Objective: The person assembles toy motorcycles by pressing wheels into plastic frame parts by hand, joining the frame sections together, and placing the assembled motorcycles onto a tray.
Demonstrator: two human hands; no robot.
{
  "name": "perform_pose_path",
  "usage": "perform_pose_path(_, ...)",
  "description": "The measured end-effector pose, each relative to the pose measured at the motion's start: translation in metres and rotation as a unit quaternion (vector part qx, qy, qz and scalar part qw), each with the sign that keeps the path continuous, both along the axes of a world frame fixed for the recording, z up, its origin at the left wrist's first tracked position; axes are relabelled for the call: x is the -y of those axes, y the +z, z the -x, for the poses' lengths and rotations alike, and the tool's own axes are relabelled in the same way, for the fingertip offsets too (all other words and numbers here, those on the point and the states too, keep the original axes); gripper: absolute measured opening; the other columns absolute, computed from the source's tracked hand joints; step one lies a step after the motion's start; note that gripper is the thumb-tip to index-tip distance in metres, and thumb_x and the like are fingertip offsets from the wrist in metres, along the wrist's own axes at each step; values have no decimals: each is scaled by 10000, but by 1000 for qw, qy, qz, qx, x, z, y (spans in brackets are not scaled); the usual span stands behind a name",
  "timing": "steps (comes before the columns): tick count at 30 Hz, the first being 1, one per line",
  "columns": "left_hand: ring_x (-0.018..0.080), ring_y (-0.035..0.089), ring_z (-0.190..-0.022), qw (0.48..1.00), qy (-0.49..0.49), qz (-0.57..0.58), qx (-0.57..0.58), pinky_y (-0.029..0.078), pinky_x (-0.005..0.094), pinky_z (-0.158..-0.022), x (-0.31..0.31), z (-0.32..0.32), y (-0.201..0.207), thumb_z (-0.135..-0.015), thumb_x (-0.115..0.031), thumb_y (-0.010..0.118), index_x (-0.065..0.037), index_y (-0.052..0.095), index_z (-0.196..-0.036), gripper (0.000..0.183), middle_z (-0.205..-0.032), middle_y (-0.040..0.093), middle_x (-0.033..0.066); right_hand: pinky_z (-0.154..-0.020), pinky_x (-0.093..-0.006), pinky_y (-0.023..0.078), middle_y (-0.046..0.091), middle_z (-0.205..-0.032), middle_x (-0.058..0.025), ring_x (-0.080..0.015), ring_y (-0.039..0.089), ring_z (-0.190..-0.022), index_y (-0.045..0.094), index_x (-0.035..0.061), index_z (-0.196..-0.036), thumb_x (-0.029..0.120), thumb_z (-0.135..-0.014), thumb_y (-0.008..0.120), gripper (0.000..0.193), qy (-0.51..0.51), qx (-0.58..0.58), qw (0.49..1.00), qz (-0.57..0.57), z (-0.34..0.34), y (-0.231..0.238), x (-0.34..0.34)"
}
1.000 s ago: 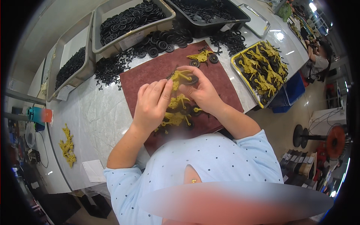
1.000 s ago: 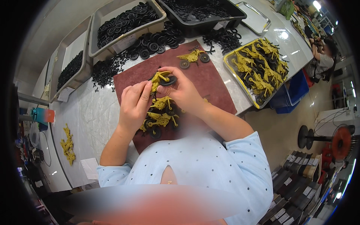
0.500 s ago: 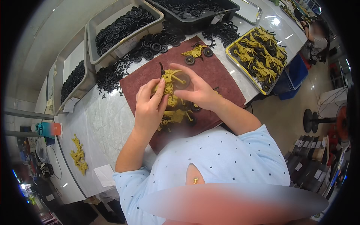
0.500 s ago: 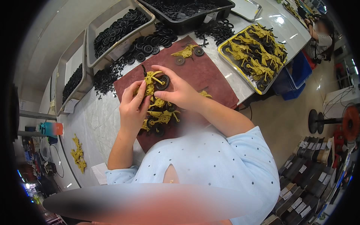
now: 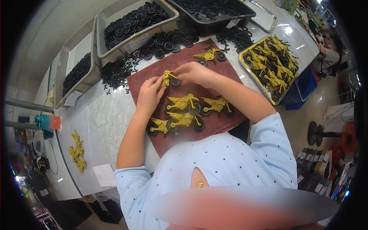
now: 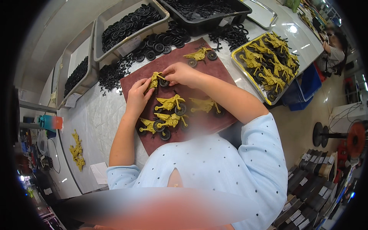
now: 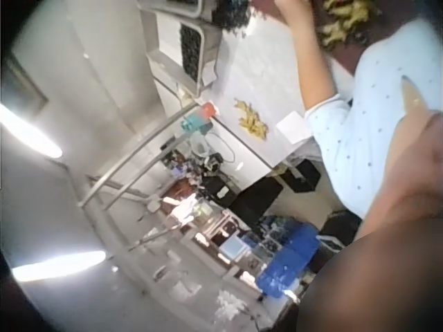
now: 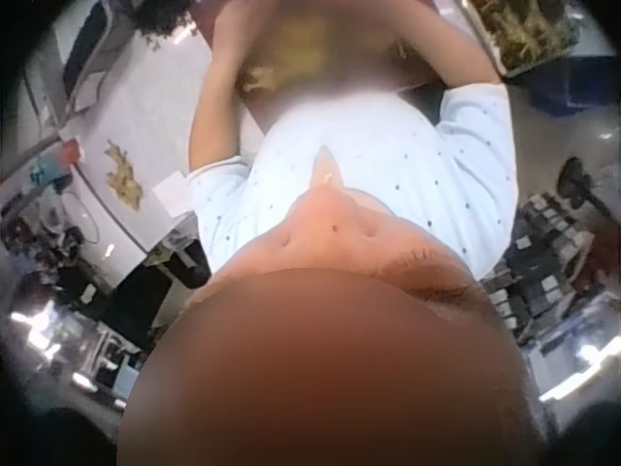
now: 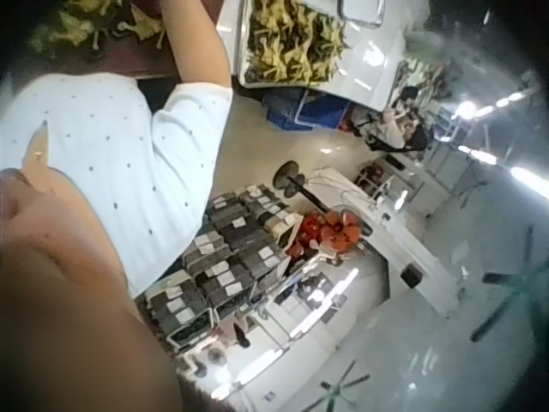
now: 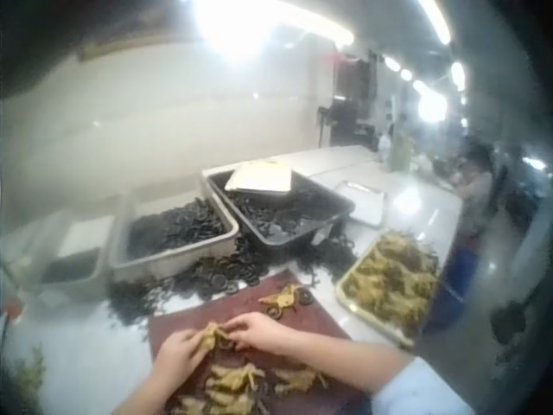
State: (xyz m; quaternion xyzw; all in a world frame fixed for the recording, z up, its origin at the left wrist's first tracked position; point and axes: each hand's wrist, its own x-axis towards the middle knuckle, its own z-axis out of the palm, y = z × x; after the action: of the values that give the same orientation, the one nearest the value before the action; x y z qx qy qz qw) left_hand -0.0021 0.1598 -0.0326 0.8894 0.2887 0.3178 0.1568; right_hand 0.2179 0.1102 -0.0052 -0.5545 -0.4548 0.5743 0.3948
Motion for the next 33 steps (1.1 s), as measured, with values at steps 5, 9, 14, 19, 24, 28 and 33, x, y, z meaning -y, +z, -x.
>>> perform_pose_path(5,307,634,-983,995,31,81,40,504,353,-855,-6,-3,-2,-774,-83,728,-12,655,-1130,370,-1082,656,154,-730,-255,556,658,-1062,-127,-148,650,-877,606,-46,-1132,-11,-849,639,288,18,67,997,-38,-6,-7,-13)
perform_pose_path(9,249,641,-1007,983,47,155,80,486,314,-878,-16,6,1,-833,-118,699,-23,639,-1183,367,-1110,664,137,-685,-261,552,676,-1012,-132,-156,659,-832,622,-40,-1101,2,-831,669,277,0,100,993,-60,-6,-15,-13)
perform_pose_path(14,223,622,-1036,967,98,170,163,463,299,-903,-32,29,21,-894,-125,634,-37,624,-1222,339,-1130,650,132,-686,-268,542,691,-985,-123,-170,670,-796,640,-27,-1086,70,-813,678,291,11,209,976,-59,-6,-14,-8)
perform_pose_path(19,296,617,-967,978,188,81,-34,469,383,-857,-36,57,20,-838,-142,671,-57,611,-1226,402,-1068,650,120,-598,-267,529,704,-893,-120,-153,660,-665,660,-31,-1032,91,-807,683,257,8,261,964,-56,0,-3,-7)
perform_pose_path(24,257,562,-1084,956,246,17,-158,395,439,-924,-10,58,-3,-819,-212,695,-107,623,-1211,412,-1112,629,100,-560,-282,538,695,-827,-135,-160,676,-683,658,-54,-991,63,-843,659,189,-14,214,976,-36,-4,-9,-9)
perform_pose_path(28,277,530,-1139,963,205,-102,-139,392,426,-938,-1,36,16,-778,-222,734,-80,599,-1220,483,-1180,590,118,-614,-316,543,696,-833,-144,-212,687,-723,666,-42,-964,80,-831,665,181,-26,245,969,-27,0,-5,-4)
perform_pose_path(33,299,525,-1136,988,74,-11,-135,403,414,-940,13,7,11,-697,-178,787,14,569,-1210,590,-1187,574,127,-759,-399,510,683,-868,-190,-335,660,-838,670,-22,-891,170,-790,706,221,20,392,913,-109,-1,-4,-5)
